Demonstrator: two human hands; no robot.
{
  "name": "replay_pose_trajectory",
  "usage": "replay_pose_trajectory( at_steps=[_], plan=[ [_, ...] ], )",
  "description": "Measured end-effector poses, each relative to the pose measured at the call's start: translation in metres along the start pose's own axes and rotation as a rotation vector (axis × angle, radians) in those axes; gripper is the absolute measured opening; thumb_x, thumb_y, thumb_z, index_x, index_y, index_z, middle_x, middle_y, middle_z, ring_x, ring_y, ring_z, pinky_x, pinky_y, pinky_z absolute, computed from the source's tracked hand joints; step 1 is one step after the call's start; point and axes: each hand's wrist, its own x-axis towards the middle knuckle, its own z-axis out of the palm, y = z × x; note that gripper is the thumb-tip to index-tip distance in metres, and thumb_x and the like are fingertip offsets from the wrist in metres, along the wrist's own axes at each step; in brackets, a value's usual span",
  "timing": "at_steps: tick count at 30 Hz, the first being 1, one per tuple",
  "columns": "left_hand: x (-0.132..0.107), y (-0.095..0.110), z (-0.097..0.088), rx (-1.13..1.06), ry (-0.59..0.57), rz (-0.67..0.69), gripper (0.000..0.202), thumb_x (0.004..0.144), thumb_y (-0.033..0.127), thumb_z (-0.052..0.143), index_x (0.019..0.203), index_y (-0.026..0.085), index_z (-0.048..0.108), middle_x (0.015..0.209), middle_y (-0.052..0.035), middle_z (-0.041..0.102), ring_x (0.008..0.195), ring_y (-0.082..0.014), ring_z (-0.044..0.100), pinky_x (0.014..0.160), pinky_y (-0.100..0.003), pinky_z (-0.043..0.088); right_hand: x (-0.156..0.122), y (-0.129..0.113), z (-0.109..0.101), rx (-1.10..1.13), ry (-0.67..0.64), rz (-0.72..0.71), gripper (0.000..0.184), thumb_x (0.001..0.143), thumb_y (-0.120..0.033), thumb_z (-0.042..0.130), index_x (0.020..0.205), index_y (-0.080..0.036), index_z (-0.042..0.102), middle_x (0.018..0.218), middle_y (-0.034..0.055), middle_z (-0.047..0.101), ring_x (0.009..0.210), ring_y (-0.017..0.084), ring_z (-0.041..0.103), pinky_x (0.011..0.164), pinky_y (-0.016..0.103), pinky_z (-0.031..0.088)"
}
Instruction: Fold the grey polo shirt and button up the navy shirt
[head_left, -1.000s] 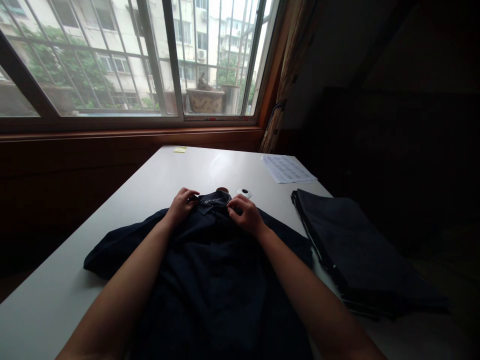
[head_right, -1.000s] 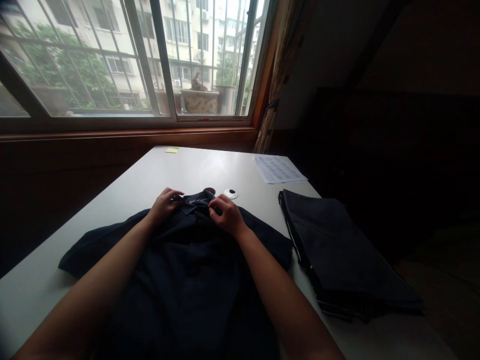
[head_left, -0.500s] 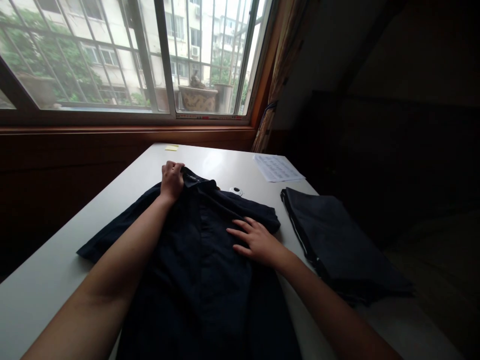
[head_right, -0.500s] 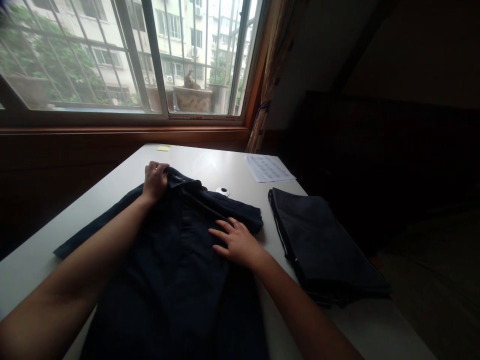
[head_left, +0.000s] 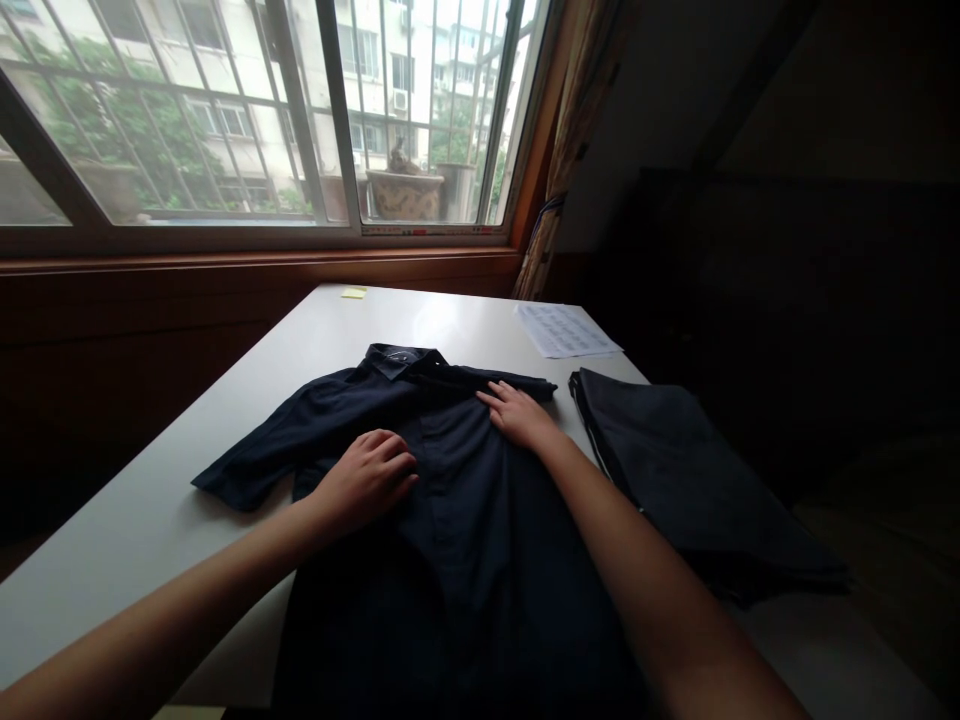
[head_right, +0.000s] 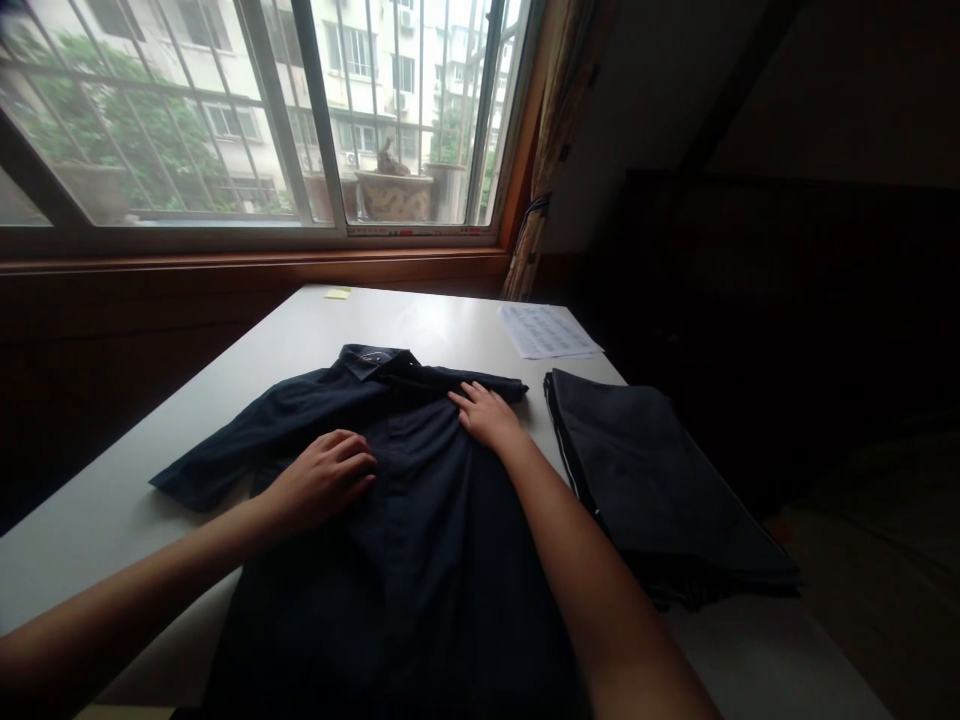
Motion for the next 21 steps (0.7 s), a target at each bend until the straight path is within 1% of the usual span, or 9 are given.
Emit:
replay_pose_trajectory(
  at_steps=[2,5,8,11,13,16,19,21],
  plan=[
    [-0.015,-0.011,0.002,0.045,-0.035,-0.094,0.034,0.096,0.046,0.046,0.121,0.03,0.063,0.125,-0.0068,0.061,0.118,-0.0278,0.051,0.103,-0.045,0.042,0.005,0.004,0.0,0.001,0.001,0.017,0.05,0.095,-0.028,0.048,0.145,-0.031,0.047,0.156,0.0046,0.037,0.144,0.031,0.032,0.114,0.05,0.03],
    [-0.027,-0.039,0.005,0.125,-0.046,-0.283,0.049,0.097,0.052,0.04,0.139,0.03,0.051,0.143,-0.0089,0.049,0.128,-0.0307,0.047,0.102,-0.045,0.044,0.008,0.007,0.003,0.002,0.001,0.048,0.05,0.096,-0.029,0.045,0.146,-0.029,0.046,0.157,0.0037,0.035,0.145,0.03,0.029,0.116,0.046,0.028],
    [-0.026,-0.068,0.008,0.165,-0.062,-0.394,0.058,0.097,0.056,0.035,0.144,0.025,0.047,0.146,-0.0129,0.046,0.13,-0.0327,0.045,0.107,-0.046,0.04,0.004,0.008,0.006,0.003,0.009,0.091,0.048,0.098,-0.032,0.04,0.146,-0.028,0.046,0.157,0.0024,0.035,0.146,0.028,0.028,0.117,0.044,0.027],
    [-0.017,-0.088,0.01,0.183,-0.071,-0.457,0.061,0.096,0.057,0.034,0.144,0.022,0.048,0.146,-0.0139,0.046,0.13,-0.0338,0.045,0.107,-0.046,0.039,-0.003,0.007,0.008,-0.004,0.025,0.132,0.047,0.099,-0.035,0.039,0.146,-0.029,0.046,0.157,0.0019,0.036,0.145,0.026,0.029,0.117,0.043,0.027],
    [-0.011,-0.095,0.011,0.183,-0.071,-0.481,0.06,0.096,0.057,0.035,0.143,0.023,0.048,0.146,-0.0123,0.046,0.129,-0.0336,0.045,0.105,-0.045,0.04,-0.008,0.005,0.008,-0.012,0.04,0.152,0.047,0.099,-0.036,0.04,0.144,-0.029,0.047,0.156,0.0025,0.038,0.143,0.026,0.03,0.116,0.042,0.027],
    [-0.005,-0.095,0.009,0.207,-0.042,-0.49,0.056,0.095,0.055,0.038,0.14,0.025,0.05,0.144,-0.0112,0.046,0.127,-0.0333,0.046,0.101,-0.045,0.042,-0.017,-0.002,0.005,-0.026,0.072,0.172,0.044,0.098,-0.036,0.042,0.141,-0.03,0.05,0.152,0.004,0.042,0.14,0.025,0.032,0.114,0.041,0.029],
    [-0.005,-0.089,0.005,0.271,0.019,-0.467,0.049,0.093,0.053,0.043,0.13,0.023,0.056,0.133,-0.0127,0.051,0.12,-0.0328,0.048,0.094,-0.044,0.045,-0.028,-0.009,0.001,-0.043,0.106,0.194,0.04,0.098,-0.038,0.044,0.135,-0.029,0.053,0.143,0.007,0.047,0.131,0.026,0.038,0.11,0.041,0.033],
    [-0.008,-0.085,0.002,0.311,0.032,-0.43,0.042,0.093,0.049,0.045,0.121,0.021,0.059,0.122,-0.0128,0.055,0.115,-0.0319,0.049,0.089,-0.043,0.047,-0.036,-0.015,-0.002,-0.057,0.118,0.208,0.036,0.097,-0.039,0.046,0.13,-0.027,0.055,0.136,0.0088,0.05,0.124,0.027,0.042,0.105,0.042,0.036]
  ],
)
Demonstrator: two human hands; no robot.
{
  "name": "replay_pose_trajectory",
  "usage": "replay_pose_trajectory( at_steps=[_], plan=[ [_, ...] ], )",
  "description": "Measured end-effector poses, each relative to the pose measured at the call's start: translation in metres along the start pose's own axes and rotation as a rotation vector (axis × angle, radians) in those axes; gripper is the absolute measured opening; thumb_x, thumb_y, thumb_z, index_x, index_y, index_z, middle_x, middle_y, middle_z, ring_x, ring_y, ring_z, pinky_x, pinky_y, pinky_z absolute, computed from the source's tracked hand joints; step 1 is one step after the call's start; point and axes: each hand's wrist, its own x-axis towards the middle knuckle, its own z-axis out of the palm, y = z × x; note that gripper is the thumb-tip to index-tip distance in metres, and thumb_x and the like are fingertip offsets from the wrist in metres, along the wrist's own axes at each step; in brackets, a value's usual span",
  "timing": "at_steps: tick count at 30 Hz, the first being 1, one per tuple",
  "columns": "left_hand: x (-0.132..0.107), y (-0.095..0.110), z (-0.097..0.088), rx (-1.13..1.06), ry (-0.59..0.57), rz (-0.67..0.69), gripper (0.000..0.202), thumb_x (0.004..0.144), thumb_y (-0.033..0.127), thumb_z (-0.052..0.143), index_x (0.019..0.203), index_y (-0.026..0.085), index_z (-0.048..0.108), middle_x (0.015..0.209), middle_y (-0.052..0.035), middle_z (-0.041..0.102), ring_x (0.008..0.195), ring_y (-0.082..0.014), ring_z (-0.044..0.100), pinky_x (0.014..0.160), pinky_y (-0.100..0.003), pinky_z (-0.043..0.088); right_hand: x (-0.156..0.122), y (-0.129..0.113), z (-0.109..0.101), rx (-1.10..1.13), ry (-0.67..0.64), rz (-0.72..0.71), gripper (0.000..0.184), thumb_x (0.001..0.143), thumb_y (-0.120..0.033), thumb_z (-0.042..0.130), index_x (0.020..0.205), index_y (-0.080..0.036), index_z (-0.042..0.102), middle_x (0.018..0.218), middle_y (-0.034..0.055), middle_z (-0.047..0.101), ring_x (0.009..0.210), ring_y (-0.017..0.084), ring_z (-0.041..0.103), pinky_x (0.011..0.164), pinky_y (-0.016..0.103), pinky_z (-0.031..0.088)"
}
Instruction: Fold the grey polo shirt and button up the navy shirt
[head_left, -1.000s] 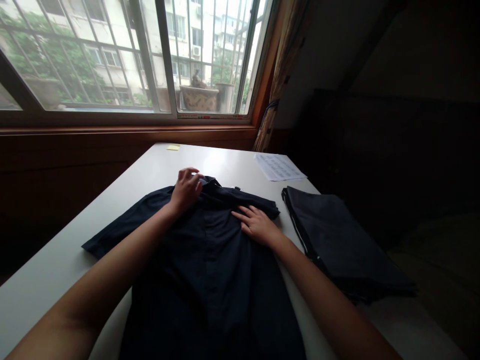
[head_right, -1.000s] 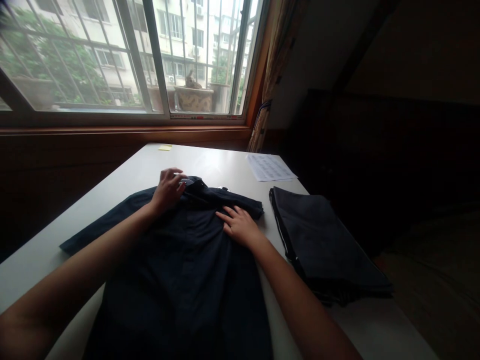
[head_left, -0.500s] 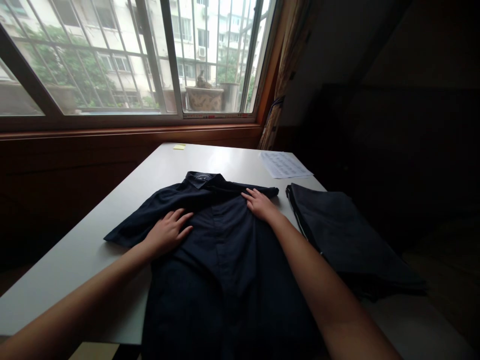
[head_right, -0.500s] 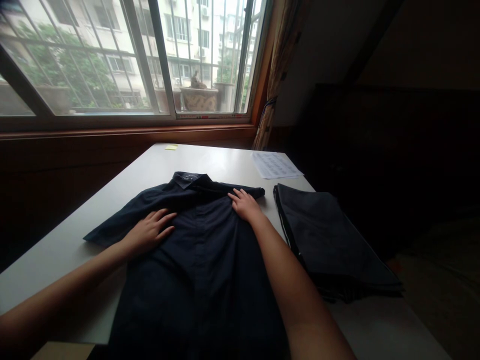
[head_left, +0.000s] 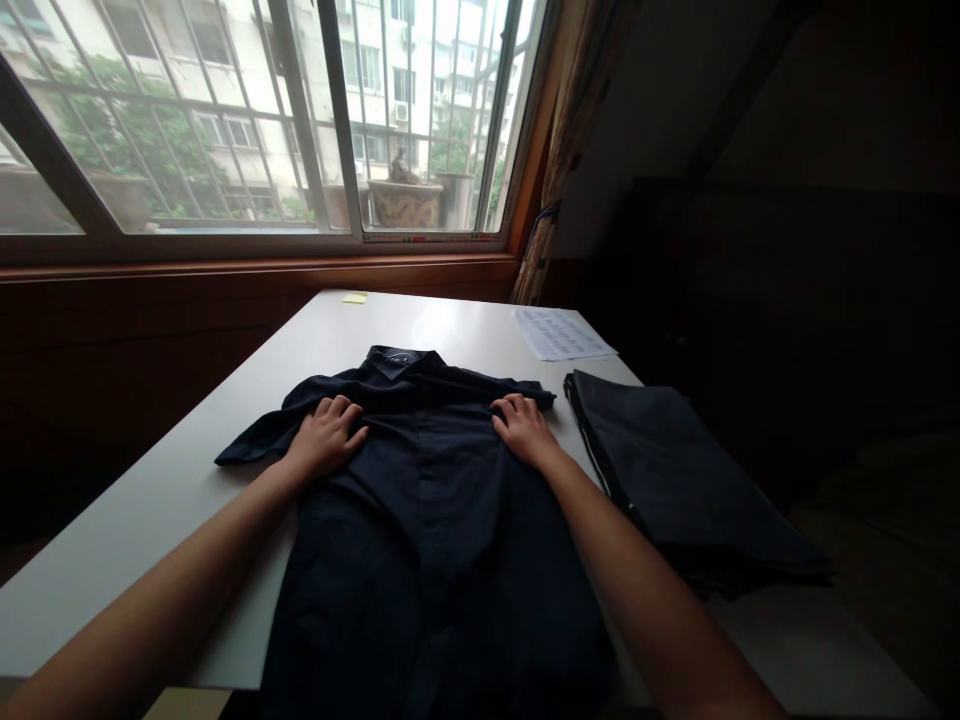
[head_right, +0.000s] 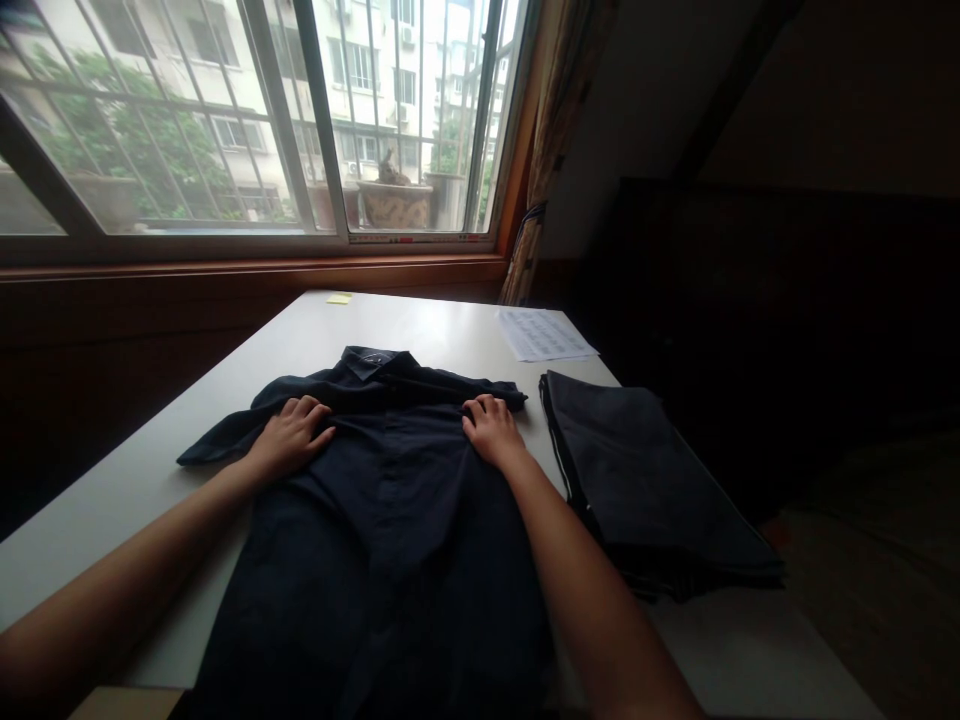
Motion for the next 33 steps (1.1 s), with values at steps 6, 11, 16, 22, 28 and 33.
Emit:
replay_pose_trajectory(
  at_steps=[6,11,16,22,28,33],
  plan=[
    [-0.018,-0.001,-0.015,-0.119,-0.135,0.209,0.022,0.094,0.036,0.047,0.1,0.021,0.062,0.1,-0.0085,0.065,0.096,-0.0246,0.059,0.083,-0.034,0.048,-0.032,-0.016,-0.022,-0.069,-0.017,0.008,0.023,0.092,-0.029,0.051,0.11,-0.02,0.061,0.118,0.0122,0.056,0.112,0.029,0.044,0.094,0.04,0.04],
    [-0.039,0.011,-0.049,-0.371,-0.365,0.334,0.026,0.094,0.043,0.05,0.095,0.023,0.066,0.091,-0.0041,0.069,0.079,-0.0195,0.065,0.069,-0.027,0.047,-0.054,-0.025,-0.058,-0.148,-0.216,-0.06,0.019,0.086,-0.028,0.056,0.101,-0.019,0.063,0.111,0.0123,0.061,0.11,0.029,0.048,0.086,0.035,0.041],
    [-0.032,0.027,-0.076,-0.481,-0.435,0.382,0.033,0.097,0.045,0.045,0.086,0.022,0.065,0.076,-0.0011,0.064,0.063,-0.0146,0.058,0.057,-0.024,0.043,-0.059,-0.024,-0.091,-0.174,-0.374,-0.071,0.016,0.082,-0.023,0.057,0.095,-0.019,0.066,0.104,0.0097,0.066,0.098,0.026,0.057,0.077,0.032,0.04],
    [0.03,0.034,-0.035,-0.422,0.038,0.338,0.025,0.092,0.031,0.055,0.113,0.025,0.066,0.117,-0.0084,0.062,0.106,-0.0243,0.056,0.091,-0.038,0.049,-0.035,-0.072,-0.092,-0.01,-0.12,-0.131,0.013,0.091,-0.027,0.053,0.091,-0.022,0.066,0.097,0.0056,0.066,0.093,0.021,0.06,0.072,0.029,0.039],
    [0.067,0.036,0.015,-0.406,0.016,0.313,0.021,0.088,0.035,0.062,0.103,0.025,0.071,0.113,-0.0073,0.062,0.108,-0.0259,0.052,0.099,-0.045,0.044,0.004,-0.131,-0.044,0.257,-0.042,-0.151,0.023,0.09,-0.043,0.06,0.095,-0.021,0.066,0.1,0.0053,0.065,0.091,0.02,0.059,0.079,0.029,0.044],
    [0.063,0.031,0.029,-0.498,0.075,0.254,0.017,0.087,0.037,0.063,0.093,0.023,0.071,0.111,-0.0077,0.061,0.107,-0.0254,0.052,0.1,-0.046,0.042,0.017,-0.147,-0.013,0.268,-0.016,-0.14,0.028,0.08,-0.04,0.071,0.099,-0.02,0.067,0.104,0.009,0.064,0.098,0.026,0.057,0.081,0.035,0.047]
  ],
)
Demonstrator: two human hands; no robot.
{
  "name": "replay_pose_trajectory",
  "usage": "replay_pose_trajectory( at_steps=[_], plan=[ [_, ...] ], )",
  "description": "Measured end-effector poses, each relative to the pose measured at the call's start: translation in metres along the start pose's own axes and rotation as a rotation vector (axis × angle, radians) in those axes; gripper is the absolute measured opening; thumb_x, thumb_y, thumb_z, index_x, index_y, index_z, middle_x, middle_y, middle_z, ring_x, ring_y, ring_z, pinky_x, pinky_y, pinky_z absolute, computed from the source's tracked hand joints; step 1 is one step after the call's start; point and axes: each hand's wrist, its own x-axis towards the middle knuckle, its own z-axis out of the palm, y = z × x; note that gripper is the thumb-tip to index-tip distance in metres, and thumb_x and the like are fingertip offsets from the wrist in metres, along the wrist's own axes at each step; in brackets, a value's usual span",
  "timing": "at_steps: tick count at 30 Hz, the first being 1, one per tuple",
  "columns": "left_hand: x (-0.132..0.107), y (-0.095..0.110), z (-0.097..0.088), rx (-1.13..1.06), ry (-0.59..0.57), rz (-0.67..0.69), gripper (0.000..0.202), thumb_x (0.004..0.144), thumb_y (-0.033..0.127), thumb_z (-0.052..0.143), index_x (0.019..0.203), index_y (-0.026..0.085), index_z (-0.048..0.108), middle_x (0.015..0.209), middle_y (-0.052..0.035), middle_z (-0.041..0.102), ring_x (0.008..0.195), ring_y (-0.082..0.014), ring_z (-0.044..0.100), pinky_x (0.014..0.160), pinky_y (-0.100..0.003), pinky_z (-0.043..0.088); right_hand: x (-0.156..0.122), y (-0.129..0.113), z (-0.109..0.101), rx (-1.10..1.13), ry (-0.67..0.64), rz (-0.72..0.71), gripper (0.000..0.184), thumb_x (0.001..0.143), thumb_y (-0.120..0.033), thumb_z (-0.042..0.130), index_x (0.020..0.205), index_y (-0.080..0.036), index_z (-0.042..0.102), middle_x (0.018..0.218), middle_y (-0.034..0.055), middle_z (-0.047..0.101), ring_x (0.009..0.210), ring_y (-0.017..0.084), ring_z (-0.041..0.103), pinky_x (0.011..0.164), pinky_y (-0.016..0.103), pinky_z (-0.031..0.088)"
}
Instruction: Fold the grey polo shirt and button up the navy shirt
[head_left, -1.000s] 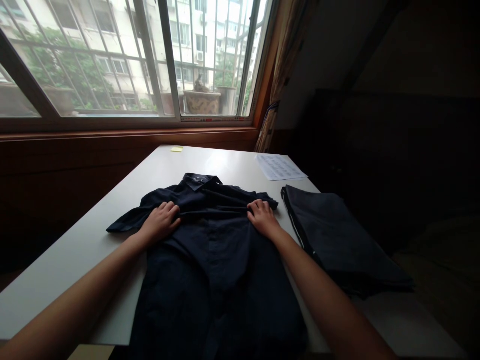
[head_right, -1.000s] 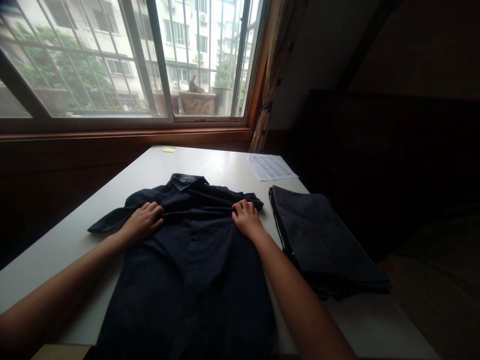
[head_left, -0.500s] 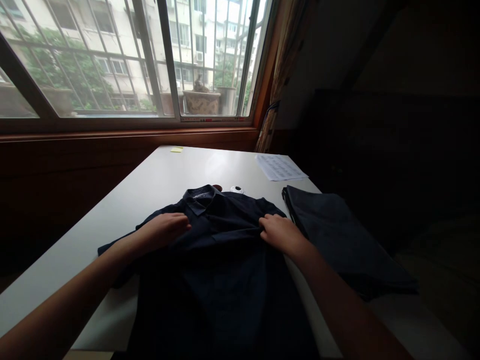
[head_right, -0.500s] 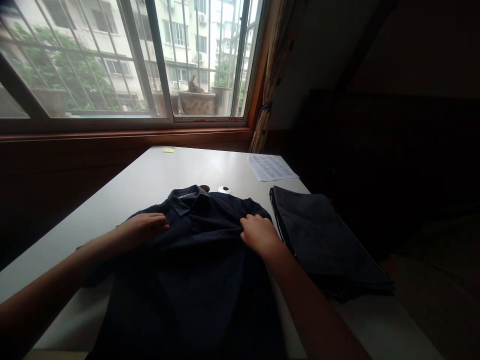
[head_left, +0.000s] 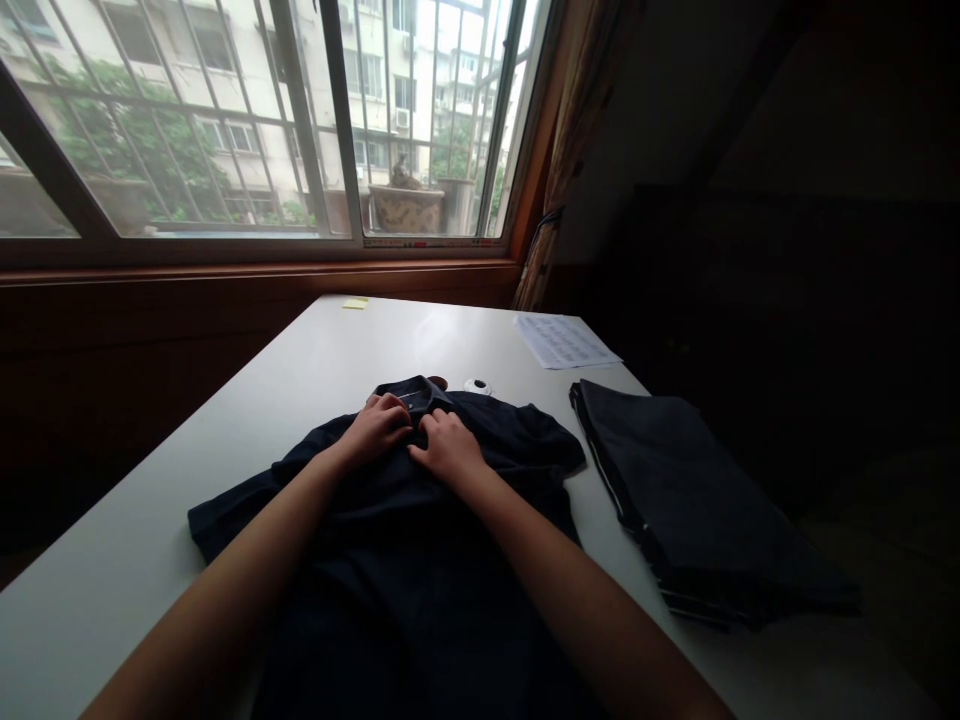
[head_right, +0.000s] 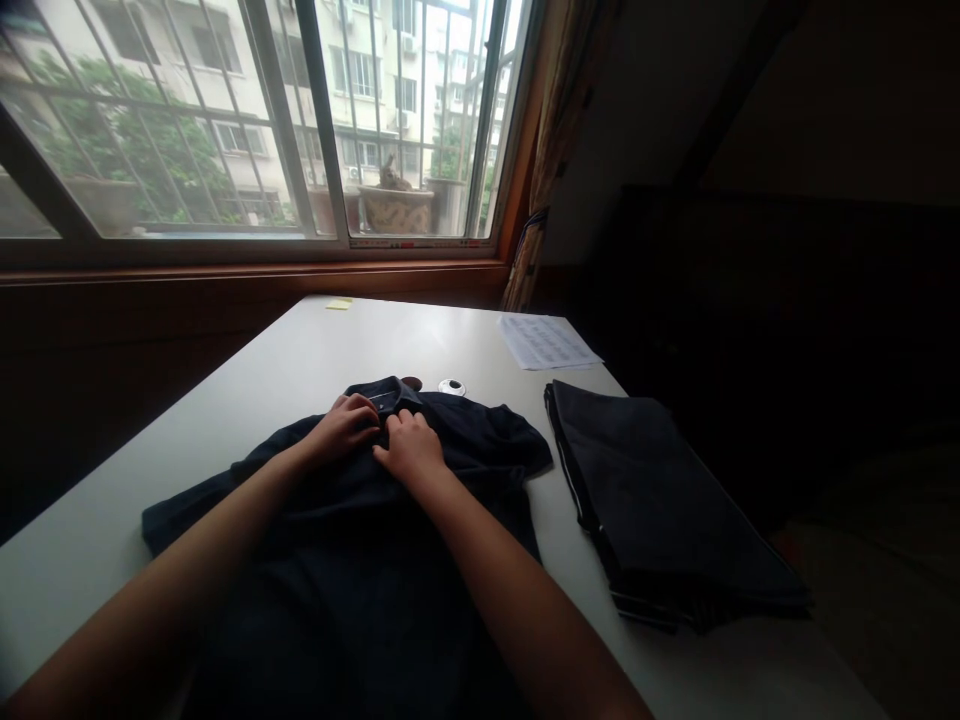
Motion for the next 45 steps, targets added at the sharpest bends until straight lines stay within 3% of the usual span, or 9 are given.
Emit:
replay_pose_trajectory(
  at_steps=[4,8,13,19,26,33,37,45],
  plan=[
    [-0.001,0.0,-0.002,-0.111,0.025,0.003,0.013,0.089,0.033,0.061,0.091,0.023,0.068,0.105,-0.0067,0.065,0.105,-0.0244,0.054,0.1,-0.045,0.043,-0.002,0.01,0.003,0.102,0.027,-0.006,0.008,0.087,-0.027,0.062,0.089,-0.022,0.068,0.096,0.0056,0.066,0.093,0.021,0.061,0.082,0.031,0.047],
    [0.0,0.005,-0.008,-0.255,0.054,-0.04,0.015,0.091,0.033,0.057,0.093,0.022,0.066,0.094,-0.0058,0.065,0.095,-0.0224,0.059,0.089,-0.039,0.049,-0.002,0.027,-0.001,0.483,0.09,0.025,0.011,0.087,-0.028,0.061,0.088,-0.021,0.069,0.091,0.003,0.07,0.087,0.018,0.064,0.082,0.029,0.047],
    [-0.003,0.014,-0.014,-0.31,0.001,-0.048,0.027,0.087,0.045,0.062,0.098,0.02,0.069,0.091,-0.0054,0.063,0.09,-0.0213,0.06,0.084,-0.036,0.05,0.002,0.042,-0.001,0.785,0.011,0.148,0.021,0.082,-0.038,0.064,0.086,-0.019,0.07,0.082,0.0015,0.07,0.079,0.019,0.064,0.073,0.029,0.047],
    [-0.002,0.015,-0.01,-0.298,-0.044,-0.054,0.032,0.085,0.047,0.065,0.099,0.019,0.073,0.09,-0.0061,0.065,0.088,-0.0216,0.06,0.083,-0.036,0.051,0.002,0.04,-0.002,0.751,-0.02,0.149,0.017,0.081,-0.034,0.064,0.084,-0.019,0.07,0.081,0.0014,0.07,0.079,0.019,0.064,0.074,0.029,0.047],
    [0.0,0.013,-0.005,-0.302,-0.037,-0.051,0.028,0.085,0.044,0.065,0.093,0.019,0.074,0.084,-0.0055,0.064,0.084,-0.0206,0.06,0.08,-0.035,0.05,-0.001,0.025,-0.003,0.548,0.107,-0.039,0.015,0.083,-0.034,0.066,0.092,-0.022,0.067,0.091,0.0029,0.069,0.082,0.017,0.064,0.074,0.027,0.049],
    [0.0,0.014,-0.006,-0.324,-0.036,-0.046,0.029,0.086,0.045,0.063,0.093,0.019,0.074,0.084,-0.0054,0.066,0.087,-0.0215,0.059,0.08,-0.034,0.049,-0.006,0.019,-0.007,0.348,0.146,-0.076,0.01,0.088,-0.03,0.061,0.092,-0.024,0.069,0.092,0.003,0.071,0.087,0.02,0.066,0.083,0.03,0.047],
    [-0.001,0.016,-0.008,-0.352,-0.05,-0.037,0.03,0.086,0.046,0.064,0.095,0.019,0.074,0.087,-0.0064,0.067,0.089,-0.0221,0.059,0.083,-0.036,0.049,-0.005,0.021,-0.009,0.413,0.135,-0.025,0.013,0.088,-0.028,0.059,0.086,-0.024,0.071,0.086,0.0026,0.073,0.082,0.02,0.067,0.078,0.03,0.047],
    [0.0,0.019,-0.007,-0.302,-0.048,0.002,0.025,0.086,0.043,0.064,0.095,0.021,0.074,0.09,-0.0058,0.07,0.09,-0.022,0.058,0.083,-0.036,0.047,0.004,0.037,-0.002,0.827,0.006,0.197,0.02,0.076,-0.036,0.068,0.085,-0.02,0.077,0.083,0.0033,0.075,0.082,0.023,0.068,0.076,0.032,0.05]
  ],
)
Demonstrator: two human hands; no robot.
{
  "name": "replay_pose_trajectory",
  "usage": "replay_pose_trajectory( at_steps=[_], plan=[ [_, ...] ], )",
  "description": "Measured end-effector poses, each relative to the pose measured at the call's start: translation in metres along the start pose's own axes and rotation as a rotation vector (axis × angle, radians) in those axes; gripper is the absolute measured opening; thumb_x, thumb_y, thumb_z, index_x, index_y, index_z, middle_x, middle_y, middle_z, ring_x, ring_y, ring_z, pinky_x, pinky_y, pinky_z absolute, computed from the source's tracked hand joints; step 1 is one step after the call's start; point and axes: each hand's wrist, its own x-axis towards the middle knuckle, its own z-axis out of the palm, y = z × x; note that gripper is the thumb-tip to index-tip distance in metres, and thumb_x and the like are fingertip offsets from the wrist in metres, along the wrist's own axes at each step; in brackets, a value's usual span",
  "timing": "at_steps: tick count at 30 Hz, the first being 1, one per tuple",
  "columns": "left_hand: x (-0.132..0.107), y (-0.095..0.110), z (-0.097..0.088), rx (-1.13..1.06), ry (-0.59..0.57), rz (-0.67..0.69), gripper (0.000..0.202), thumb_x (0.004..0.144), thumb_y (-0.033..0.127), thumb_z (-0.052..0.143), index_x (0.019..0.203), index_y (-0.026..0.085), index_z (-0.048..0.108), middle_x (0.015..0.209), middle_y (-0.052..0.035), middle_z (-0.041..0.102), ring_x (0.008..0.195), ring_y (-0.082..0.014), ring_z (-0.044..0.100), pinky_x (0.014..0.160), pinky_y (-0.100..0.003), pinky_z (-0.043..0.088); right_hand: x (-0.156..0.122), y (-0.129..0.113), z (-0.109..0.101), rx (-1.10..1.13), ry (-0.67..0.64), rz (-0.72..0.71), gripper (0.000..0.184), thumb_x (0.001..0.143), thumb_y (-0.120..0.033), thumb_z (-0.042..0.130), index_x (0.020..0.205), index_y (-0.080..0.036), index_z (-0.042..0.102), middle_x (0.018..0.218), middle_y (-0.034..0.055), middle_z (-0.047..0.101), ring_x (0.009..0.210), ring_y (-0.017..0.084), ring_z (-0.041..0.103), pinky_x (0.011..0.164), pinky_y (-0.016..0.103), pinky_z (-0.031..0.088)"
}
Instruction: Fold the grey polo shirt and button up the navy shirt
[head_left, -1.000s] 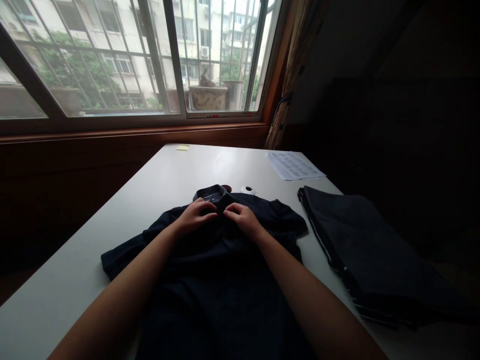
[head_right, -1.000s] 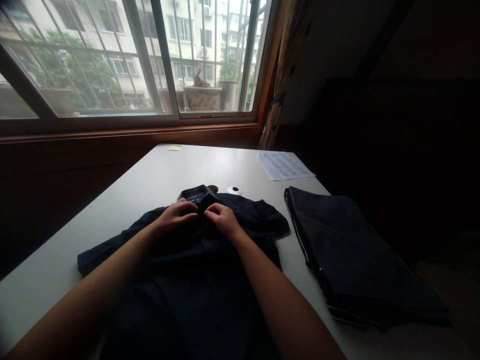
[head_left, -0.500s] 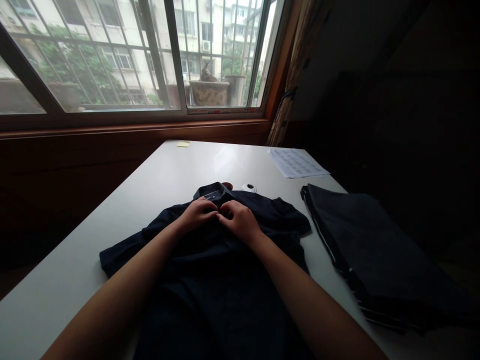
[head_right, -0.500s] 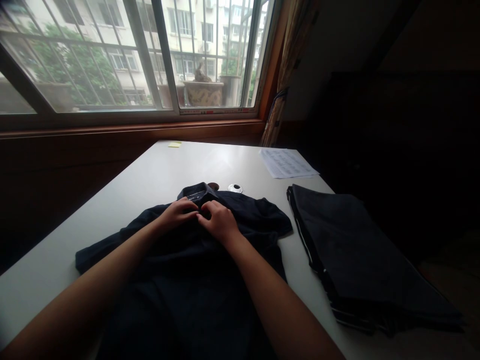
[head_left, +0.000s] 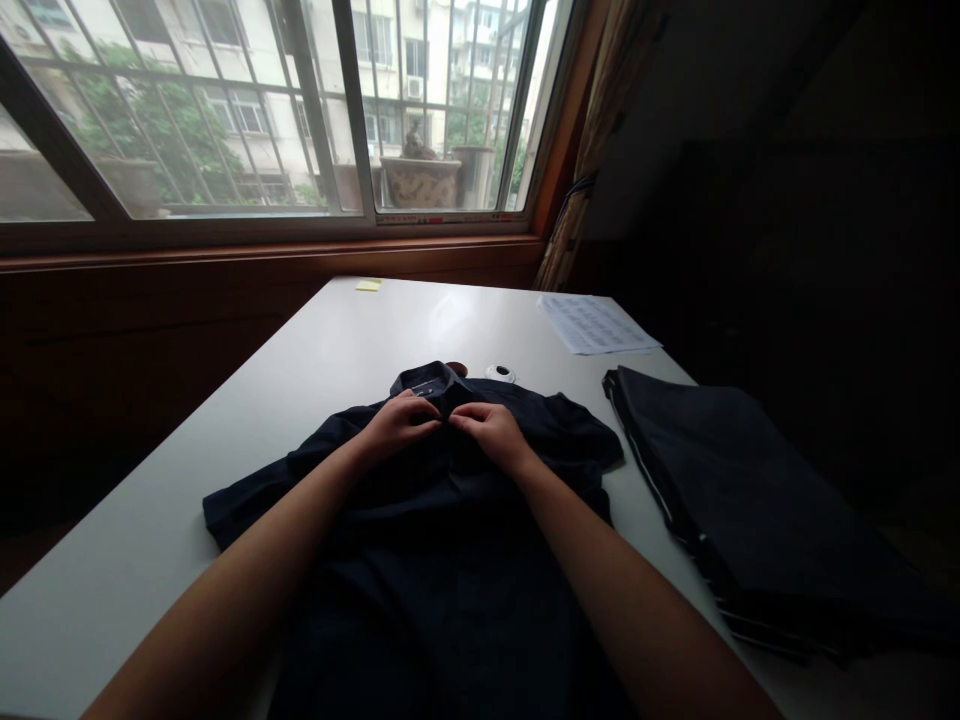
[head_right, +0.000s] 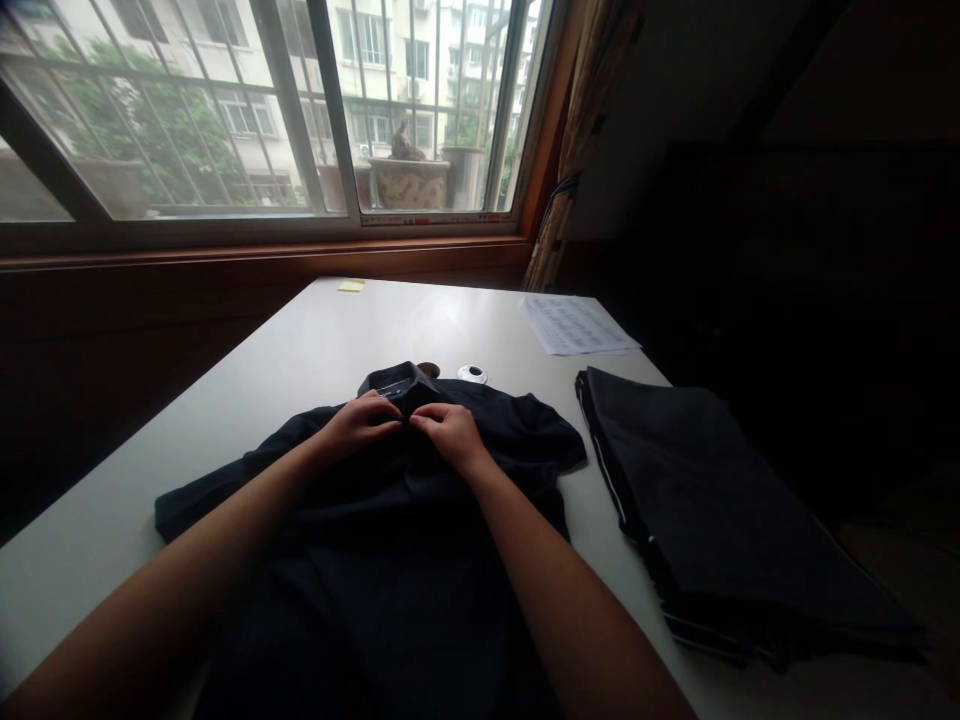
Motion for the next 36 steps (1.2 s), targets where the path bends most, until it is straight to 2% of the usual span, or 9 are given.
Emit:
replay_pose_trajectory(
  at_steps=[4,8,17,21,24,27,31,34,36],
  plan=[
    [0.001,0.001,0.001,0.019,-0.008,0.04,0.021,0.087,0.038,0.064,0.095,0.02,0.072,0.089,-0.0051,0.071,0.087,-0.0214,0.056,0.082,-0.035,0.046,0.003,0.006,-0.001,0.157,-0.043,0.095,0.027,0.072,-0.039,0.071,0.087,-0.017,0.077,0.08,0.0041,0.074,0.076,0.02,0.065,0.073,0.031,0.048],
    [0.002,0.003,0.006,0.09,0.041,0.107,0.016,0.086,0.034,0.065,0.092,0.021,0.071,0.087,-0.0045,0.071,0.086,-0.0213,0.054,0.084,-0.036,0.045,0.004,0.005,-0.001,0.27,-0.06,0.197,0.028,0.066,-0.038,0.075,0.083,-0.015,0.076,0.074,0.0029,0.07,0.07,0.017,0.061,0.068,0.029,0.045],
    [-0.001,0.018,0.004,0.373,0.044,0.207,0.018,0.092,0.031,0.056,0.097,0.023,0.071,0.09,-0.0054,0.071,0.094,-0.0237,0.051,0.09,-0.04,0.035,0.007,0.002,-0.005,0.338,-0.123,0.304,0.023,0.062,-0.032,0.076,0.075,-0.013,0.073,0.055,-0.0002,0.06,0.051,0.011,0.049,0.052,0.024,0.037],
    [-0.002,0.025,0.003,0.416,0.059,0.29,0.018,0.093,0.03,0.055,0.099,0.024,0.071,0.089,-0.0045,0.071,0.093,-0.0229,0.051,0.088,-0.039,0.035,0.007,0.004,-0.002,0.351,-0.094,0.324,0.022,0.063,-0.031,0.075,0.075,-0.013,0.071,0.057,0.0001,0.061,0.05,0.01,0.049,0.05,0.023,0.036],
    [-0.002,0.026,0.007,0.359,0.12,0.306,0.014,0.091,0.027,0.059,0.098,0.023,0.07,0.088,-0.0036,0.07,0.09,-0.0214,0.052,0.087,-0.038,0.039,0.007,0.006,0.001,0.36,-0.032,0.301,0.023,0.065,-0.032,0.075,0.078,-0.014,0.069,0.063,-0.0002,0.062,0.052,0.01,0.05,0.05,0.023,0.036],
    [-0.002,0.021,0.007,0.252,0.224,0.247,0.008,0.087,0.023,0.063,0.092,0.021,0.069,0.084,-0.0029,0.069,0.086,-0.0201,0.053,0.085,-0.036,0.044,0.006,0.005,-0.001,0.394,-0.002,0.269,0.028,0.067,-0.038,0.073,0.08,-0.015,0.066,0.065,-0.0013,0.061,0.054,0.01,0.051,0.052,0.023,0.039],
    [-0.004,0.01,-0.001,0.133,0.366,0.045,0.008,0.085,0.024,0.064,0.092,0.021,0.067,0.084,-0.0023,0.066,0.085,-0.0191,0.058,0.079,-0.033,0.049,0.008,0.008,-0.009,0.425,0.056,0.224,0.033,0.068,-0.046,0.07,0.082,-0.018,0.06,0.066,-0.0033,0.056,0.055,0.011,0.052,0.054,0.025,0.042],
    [-0.004,0.004,-0.004,0.108,0.416,-0.092,0.012,0.083,0.025,0.065,0.095,0.022,0.068,0.087,-0.0019,0.064,0.084,-0.0184,0.06,0.078,-0.032,0.051,0.012,0.012,-0.013,0.387,0.16,0.187,0.032,0.07,-0.045,0.067,0.085,-0.019,0.058,0.07,-0.0033,0.056,0.056,0.011,0.05,0.054,0.025,0.041],
    [-0.004,0.002,-0.003,0.112,0.411,-0.121,0.013,0.083,0.024,0.066,0.095,0.022,0.068,0.088,-0.002,0.065,0.085,-0.0187,0.061,0.079,-0.032,0.051,0.012,0.01,-0.014,0.346,0.252,0.161,0.031,0.071,-0.041,0.066,0.091,-0.02,0.056,0.076,-0.0029,0.057,0.058,0.012,0.05,0.056,0.026,0.042]
  ],
)
